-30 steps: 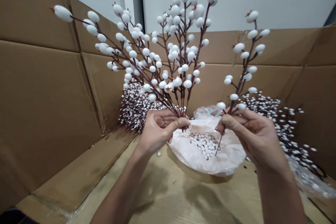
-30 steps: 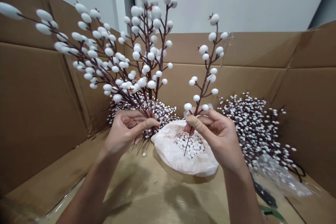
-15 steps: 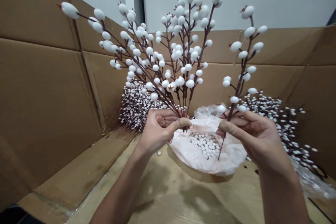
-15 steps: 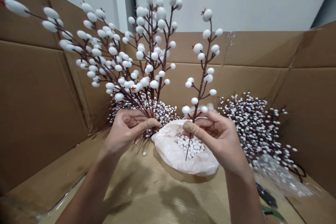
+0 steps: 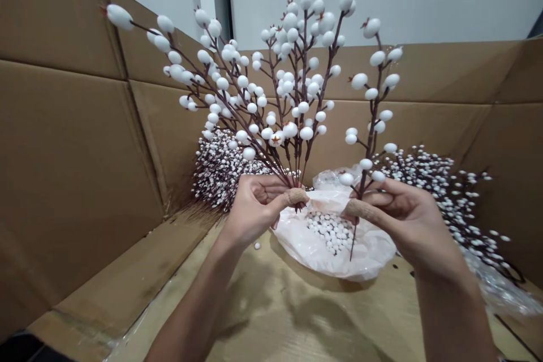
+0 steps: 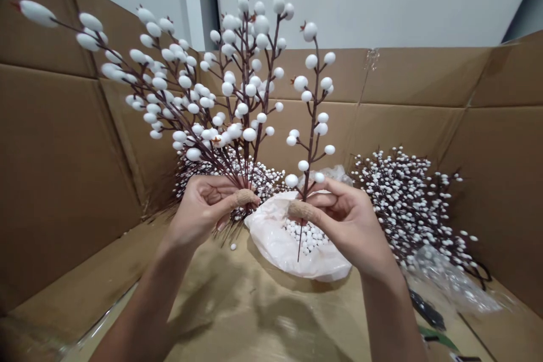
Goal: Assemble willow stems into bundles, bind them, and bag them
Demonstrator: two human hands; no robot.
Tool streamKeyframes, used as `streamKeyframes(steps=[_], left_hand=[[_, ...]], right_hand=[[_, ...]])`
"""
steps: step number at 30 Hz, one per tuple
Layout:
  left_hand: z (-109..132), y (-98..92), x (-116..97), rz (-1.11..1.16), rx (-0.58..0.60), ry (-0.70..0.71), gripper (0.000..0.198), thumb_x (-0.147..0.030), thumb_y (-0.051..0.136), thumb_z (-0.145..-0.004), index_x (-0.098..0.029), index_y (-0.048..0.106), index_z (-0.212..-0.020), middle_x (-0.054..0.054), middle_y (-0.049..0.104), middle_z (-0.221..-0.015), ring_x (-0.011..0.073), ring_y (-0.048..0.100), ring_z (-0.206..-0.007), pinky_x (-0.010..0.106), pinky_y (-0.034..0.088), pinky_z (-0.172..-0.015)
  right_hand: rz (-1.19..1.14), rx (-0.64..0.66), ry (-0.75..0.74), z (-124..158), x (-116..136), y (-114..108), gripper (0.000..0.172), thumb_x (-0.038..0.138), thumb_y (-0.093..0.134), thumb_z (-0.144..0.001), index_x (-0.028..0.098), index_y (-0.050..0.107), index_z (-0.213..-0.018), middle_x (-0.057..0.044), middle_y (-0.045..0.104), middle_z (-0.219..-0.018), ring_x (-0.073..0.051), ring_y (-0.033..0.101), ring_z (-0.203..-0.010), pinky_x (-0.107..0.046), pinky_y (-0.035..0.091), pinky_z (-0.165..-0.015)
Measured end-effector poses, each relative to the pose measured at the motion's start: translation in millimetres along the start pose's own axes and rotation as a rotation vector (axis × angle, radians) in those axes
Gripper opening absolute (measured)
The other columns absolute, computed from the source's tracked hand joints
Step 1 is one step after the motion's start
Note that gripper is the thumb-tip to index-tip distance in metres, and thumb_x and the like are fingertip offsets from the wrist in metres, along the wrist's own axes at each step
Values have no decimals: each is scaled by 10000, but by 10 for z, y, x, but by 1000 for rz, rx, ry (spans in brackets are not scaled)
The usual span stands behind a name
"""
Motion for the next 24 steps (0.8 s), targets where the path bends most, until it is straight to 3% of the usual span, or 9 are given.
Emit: streamKeyframes(steps=[7,12,14,17,24], left_hand=[[-3,244,200,17,204,-66,160,-261,795,-674,-118,724,-662,53,713,-621,87,588,-496,152,346,-394],[50,528,338,158,370,-148,141,-262,791,-690,-129,747,-710,45,720,-610,63,554,-449,133,277,-344],[75,619,349,215,422,-170,131,-253,793,-686,-130,752,-704,47,722,-607,79,597,-494,128,324,-369],[98,694,359,259,455,-199,146,-258,804,-669,-122,752,-682,52,719,-600,98,636,-556,122,358,-391],[101,719,394,310,453,-228,180,-280,827,-638,-120,751,-670,61,729,-617,82,622,-517,110,308,-350]], right_hand=[[-272,-136,-109,13,138,-59,178,291,840,-644,201,697,-592,3,708,-614,-72,625,-516,-135,523,-501],[-309,-120,-130,11,158,35,116,210,804,-694,187,704,-641,35,666,-560,-44,573,-455,-116,479,-433],[-318,-124,-150,5,154,45,94,180,785,-717,188,705,-668,44,672,-579,-38,583,-474,-104,479,-438],[-360,-143,-157,-8,114,39,95,176,784,-717,187,699,-675,48,686,-603,-38,600,-493,-95,482,-439],[-328,-174,-134,-39,24,52,121,198,809,-686,182,689,-673,46,671,-593,-48,599,-491,-119,503,-465]])
Point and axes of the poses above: each hand's wrist, its own z-axis away from the middle knuckle, its own y-axis out of the palm, x = y × z, the point moved 10 cm from there along -z, towards the middle knuckle
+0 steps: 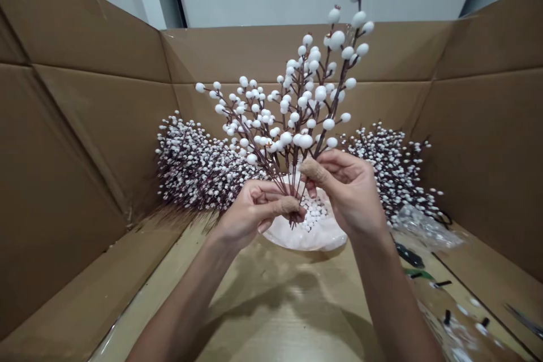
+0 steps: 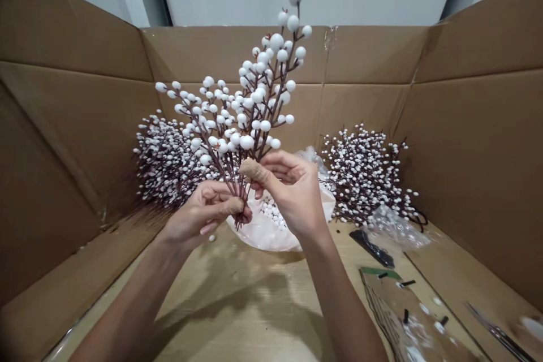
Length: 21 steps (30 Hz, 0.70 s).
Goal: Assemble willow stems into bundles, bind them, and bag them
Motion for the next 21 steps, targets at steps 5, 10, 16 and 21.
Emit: streamKeyframes(steps=[5,10,16,21], left_hand=[[-5,-22,-20,-44,-2,13,199,-306,831,-634,-124,759,-672,74,729,-617,90,610,-511,119,240,-315],[26,-83,-62,-126,-62,20,178,-285,829,-636,-131,765,-696,57,725,-608,38,472,-387,131,214,-309],[47,-161,-55,-156,-154,10,171,-250,834,-622,-125,750,-703,49,715,-609,65,531,-436,139,263,-339],[32,-219,-31,-120,-218,20,240,-293,862,-550,-121,741,-666,49,704,-602,75,519,-433,165,269,-352]], right_hand=[[65,-78,-107,6,53,-32,107,177,801,-690,174,694,-688,43,662,-609,-46,590,-498,-131,491,-488],[134,-157,-211,50,93,-44,106,193,789,-699,180,684,-693,42,640,-594,-70,576,-489,-181,480,-475],[191,-259,-206,86,70,-49,104,178,778,-688,182,678,-716,24,632,-653,-86,576,-559,-205,503,-516],[137,-228,-67,37,-62,-58,359,184,852,-568,204,606,-829,35,646,-709,-102,624,-679,-206,532,-641]])
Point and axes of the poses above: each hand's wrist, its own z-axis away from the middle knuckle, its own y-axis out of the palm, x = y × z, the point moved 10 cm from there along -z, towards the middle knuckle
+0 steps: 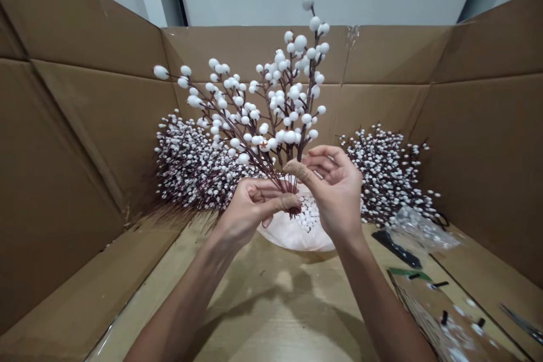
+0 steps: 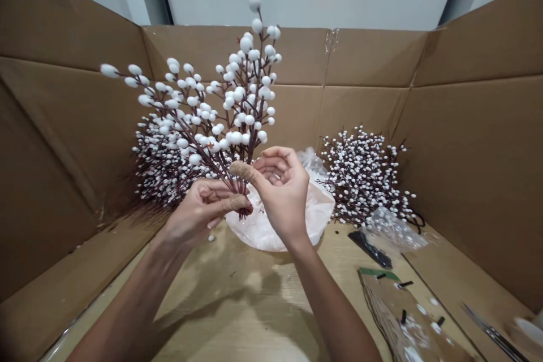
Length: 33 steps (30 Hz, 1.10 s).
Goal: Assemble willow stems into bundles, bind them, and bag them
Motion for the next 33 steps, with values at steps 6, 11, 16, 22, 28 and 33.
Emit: streamKeyframes(steps=[6,11,16,22,28,33], left_hand=[[-17,21,-12,-33,52,32,215,-295,863,-560,-136,758,-658,27,684,-559,33,395,-379,161,253,-345],[16,24,-86,-137,74,46,168,-260,846,-588,-133,766,-664,17,667,-529,40,396,-372,163,266,-342],[39,-24,-129,-225,28,41,118,-206,829,-588,-139,765,-660,16,678,-545,69,465,-403,157,302,-333],[53,-42,-146,-231,4,40,182,-227,843,-554,-110,768,-671,36,672,-532,66,446,-388,169,337,-332],[16,-49,-91,-151,1,17,220,-228,859,-507,-109,760,-663,20,660,-525,74,475,-405,179,358,-366],[-58,-95,-41,3,37,23,224,-236,859,-536,-106,746,-679,36,679,-573,71,515,-454,167,345,-394]], right_hand=[[161,299,187,40,-121,186,204,278,819,-638,160,708,-762,-26,716,-757,-131,662,-712,-234,536,-660],[154,243,120,33,-97,178,120,217,805,-635,174,726,-715,-12,718,-721,-132,660,-672,-236,539,-611],[165,174,59,48,-126,170,75,127,743,-647,177,703,-686,-1,693,-698,-124,641,-646,-233,537,-599],[156,151,26,61,-107,158,134,89,716,-626,190,720,-715,1,709,-710,-132,658,-658,-236,559,-625],[186,150,-28,87,-80,194,77,175,761,-672,205,721,-732,-9,723,-738,-149,676,-686,-243,570,-623],[107,237,151,-65,-342,172,228,338,845,-614,207,722,-755,-18,726,-759,-141,679,-699,-230,567,-654]])
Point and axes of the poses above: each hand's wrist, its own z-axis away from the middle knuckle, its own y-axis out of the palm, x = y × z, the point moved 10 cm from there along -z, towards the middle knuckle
